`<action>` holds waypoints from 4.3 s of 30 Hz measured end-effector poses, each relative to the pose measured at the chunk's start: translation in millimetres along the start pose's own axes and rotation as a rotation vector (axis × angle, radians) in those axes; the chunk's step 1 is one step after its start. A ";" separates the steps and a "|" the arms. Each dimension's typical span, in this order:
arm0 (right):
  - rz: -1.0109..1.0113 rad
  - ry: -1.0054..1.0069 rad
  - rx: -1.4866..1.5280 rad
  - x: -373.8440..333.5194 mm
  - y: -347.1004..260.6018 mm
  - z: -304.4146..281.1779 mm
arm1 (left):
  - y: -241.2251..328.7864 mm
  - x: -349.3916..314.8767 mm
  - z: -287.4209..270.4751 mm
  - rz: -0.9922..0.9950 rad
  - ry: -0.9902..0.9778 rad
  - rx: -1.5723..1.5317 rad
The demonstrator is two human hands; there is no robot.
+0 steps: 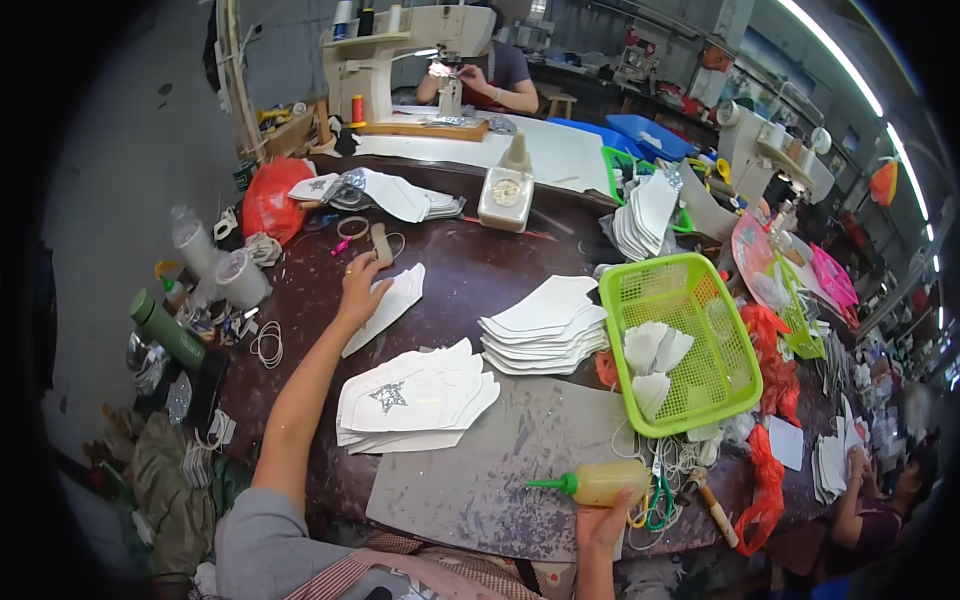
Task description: The person applies glue from a squeeze bottle onto the edges of white fabric pieces with star patterns. They handle the pieces one at a time, applying the adhesive and stacking them on the table.
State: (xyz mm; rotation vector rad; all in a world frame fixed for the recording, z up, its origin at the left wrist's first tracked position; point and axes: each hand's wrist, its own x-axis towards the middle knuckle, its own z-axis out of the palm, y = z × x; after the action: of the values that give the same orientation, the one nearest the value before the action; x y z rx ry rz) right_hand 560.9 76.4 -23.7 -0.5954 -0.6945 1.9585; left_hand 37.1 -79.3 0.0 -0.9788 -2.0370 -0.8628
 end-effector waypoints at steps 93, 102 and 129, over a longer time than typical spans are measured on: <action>0.027 -0.033 -0.009 -12.9 -5.0 -8.4 | 95.9 2.3 -72.5 -0.001 -0.299 -0.358; 0.044 -0.074 0.009 -12.1 -1.6 -14.7 | 204.1 -76.0 -87.0 0.305 -0.691 -0.033; 0.048 -0.054 -0.423 2.6 8.6 54.8 | 219.7 -144.7 -155.5 0.187 -0.885 -0.608</action>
State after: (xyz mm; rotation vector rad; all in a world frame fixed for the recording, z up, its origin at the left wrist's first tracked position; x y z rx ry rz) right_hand 518.5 63.0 9.6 -0.8205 -1.1524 1.8860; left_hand 334.4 -147.0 21.6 -2.1511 -2.3395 -1.0901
